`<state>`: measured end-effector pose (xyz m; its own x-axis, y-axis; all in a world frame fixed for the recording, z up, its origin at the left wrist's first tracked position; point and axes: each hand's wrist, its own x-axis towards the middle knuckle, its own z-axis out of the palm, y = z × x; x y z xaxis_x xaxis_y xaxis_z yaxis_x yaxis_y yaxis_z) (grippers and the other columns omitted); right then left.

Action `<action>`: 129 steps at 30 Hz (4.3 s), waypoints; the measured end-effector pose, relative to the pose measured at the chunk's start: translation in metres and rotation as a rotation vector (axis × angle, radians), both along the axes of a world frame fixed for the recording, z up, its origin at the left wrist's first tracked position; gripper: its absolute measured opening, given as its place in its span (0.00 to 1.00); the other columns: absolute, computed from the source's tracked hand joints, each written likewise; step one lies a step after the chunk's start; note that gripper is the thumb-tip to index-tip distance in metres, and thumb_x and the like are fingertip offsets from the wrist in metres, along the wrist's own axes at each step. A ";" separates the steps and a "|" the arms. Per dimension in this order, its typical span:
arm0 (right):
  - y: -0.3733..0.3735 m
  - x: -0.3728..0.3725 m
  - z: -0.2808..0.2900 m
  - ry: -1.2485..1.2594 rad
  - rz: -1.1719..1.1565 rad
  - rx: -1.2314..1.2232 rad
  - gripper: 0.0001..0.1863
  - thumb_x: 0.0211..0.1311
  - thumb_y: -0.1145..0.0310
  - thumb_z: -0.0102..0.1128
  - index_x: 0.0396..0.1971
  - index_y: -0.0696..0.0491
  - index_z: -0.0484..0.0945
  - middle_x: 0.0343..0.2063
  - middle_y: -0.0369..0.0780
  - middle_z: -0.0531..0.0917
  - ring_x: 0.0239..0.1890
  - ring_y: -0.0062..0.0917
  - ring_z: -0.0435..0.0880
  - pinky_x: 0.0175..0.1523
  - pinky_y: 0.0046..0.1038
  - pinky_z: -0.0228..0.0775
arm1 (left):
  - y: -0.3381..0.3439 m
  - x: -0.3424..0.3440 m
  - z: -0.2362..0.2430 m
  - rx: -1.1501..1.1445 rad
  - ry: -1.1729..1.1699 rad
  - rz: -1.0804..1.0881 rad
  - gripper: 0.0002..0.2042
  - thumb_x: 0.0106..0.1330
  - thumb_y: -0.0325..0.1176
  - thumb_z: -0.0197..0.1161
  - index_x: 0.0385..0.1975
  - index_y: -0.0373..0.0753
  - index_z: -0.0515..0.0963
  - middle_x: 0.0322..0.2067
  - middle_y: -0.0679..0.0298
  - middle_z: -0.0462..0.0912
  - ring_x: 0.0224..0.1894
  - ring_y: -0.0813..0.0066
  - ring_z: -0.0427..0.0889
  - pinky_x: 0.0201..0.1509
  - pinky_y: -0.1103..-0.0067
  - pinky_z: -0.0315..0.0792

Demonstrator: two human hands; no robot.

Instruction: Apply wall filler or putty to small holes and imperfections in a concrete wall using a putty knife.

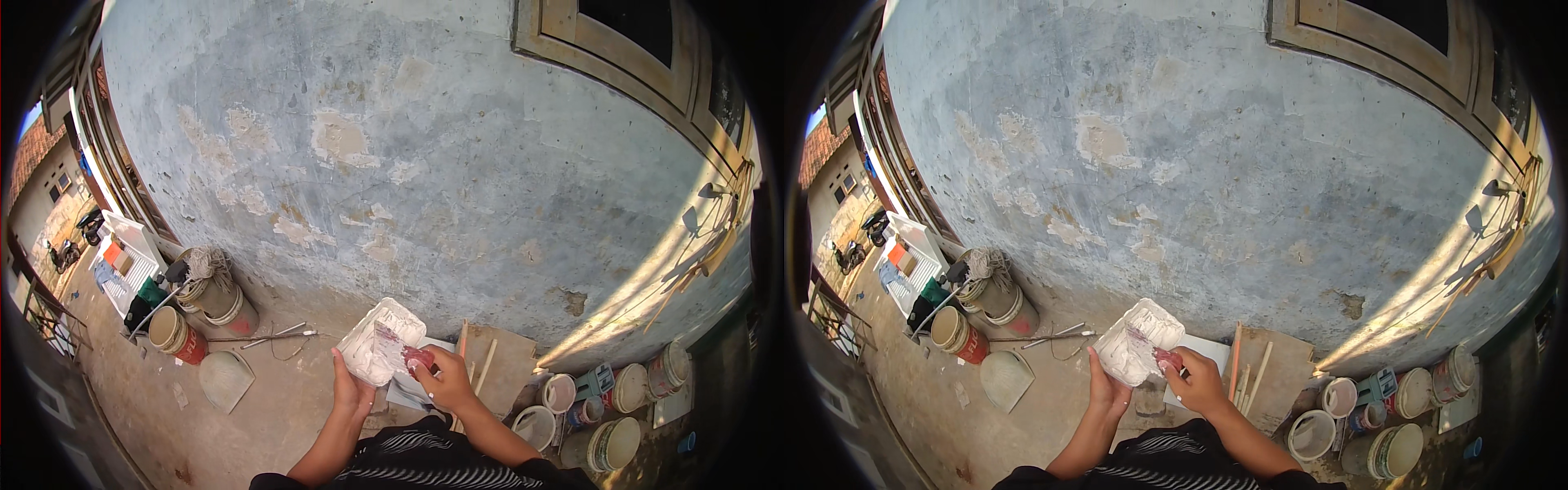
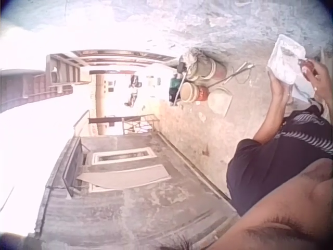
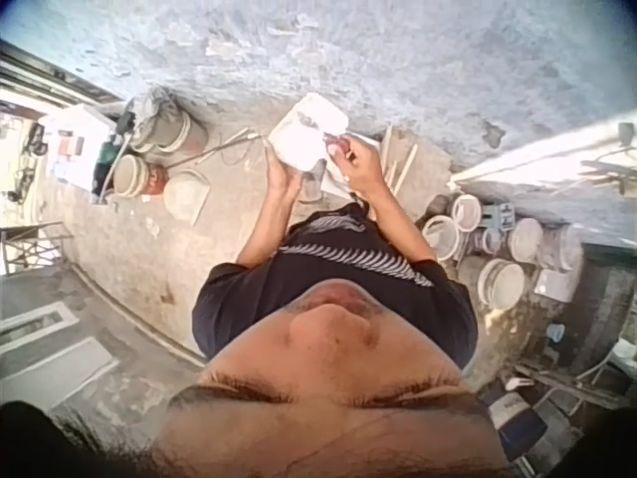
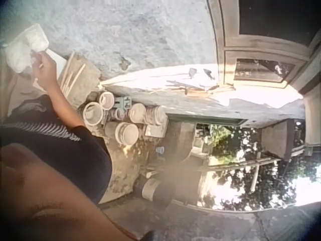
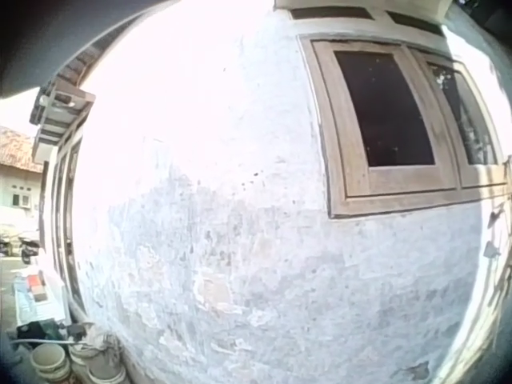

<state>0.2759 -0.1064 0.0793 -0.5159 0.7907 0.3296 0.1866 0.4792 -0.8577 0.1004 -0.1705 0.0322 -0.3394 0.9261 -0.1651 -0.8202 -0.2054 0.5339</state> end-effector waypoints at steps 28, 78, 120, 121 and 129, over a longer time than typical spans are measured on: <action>0.095 0.068 -0.012 -0.137 0.248 0.744 0.23 0.40 0.83 0.59 0.40 0.48 0.86 0.41 0.33 0.86 0.36 0.30 0.78 0.44 0.27 0.73 | 0.055 0.043 0.013 -0.093 -0.123 0.104 0.36 0.73 0.62 0.38 0.68 0.36 0.59 0.65 0.50 0.67 0.66 0.52 0.69 0.67 0.57 0.68; 0.121 0.117 -0.007 -0.091 0.109 0.768 0.20 0.45 0.81 0.59 0.39 0.49 0.86 0.37 0.36 0.86 0.37 0.31 0.79 0.44 0.30 0.72 | 0.066 0.049 0.016 0.001 -0.108 0.255 0.34 0.75 0.58 0.39 0.68 0.35 0.58 0.67 0.52 0.65 0.67 0.56 0.68 0.70 0.60 0.65; 0.150 0.118 0.003 0.890 -0.152 -0.621 0.11 0.68 0.75 0.55 0.47 0.58 0.77 0.38 0.36 0.83 0.37 0.20 0.82 0.43 0.24 0.75 | 0.055 0.082 0.008 0.053 0.051 0.103 0.35 0.75 0.58 0.37 0.70 0.34 0.55 0.69 0.54 0.61 0.70 0.59 0.63 0.73 0.66 0.58; 0.147 0.118 0.005 0.842 -0.153 -0.544 0.10 0.68 0.74 0.56 0.46 0.57 0.78 0.37 0.36 0.83 0.36 0.19 0.82 0.42 0.23 0.75 | 0.055 0.083 0.008 0.052 0.051 0.099 0.35 0.75 0.58 0.37 0.70 0.34 0.55 0.69 0.54 0.61 0.70 0.59 0.63 0.73 0.66 0.58; 0.130 0.111 -0.007 0.543 -0.173 -0.042 0.03 0.67 0.75 0.58 0.35 0.59 0.78 0.31 0.33 0.80 0.32 0.13 0.74 0.36 0.17 0.65 | 0.056 0.084 0.014 0.074 0.010 0.098 0.36 0.75 0.59 0.36 0.70 0.34 0.54 0.68 0.53 0.62 0.70 0.59 0.63 0.73 0.66 0.58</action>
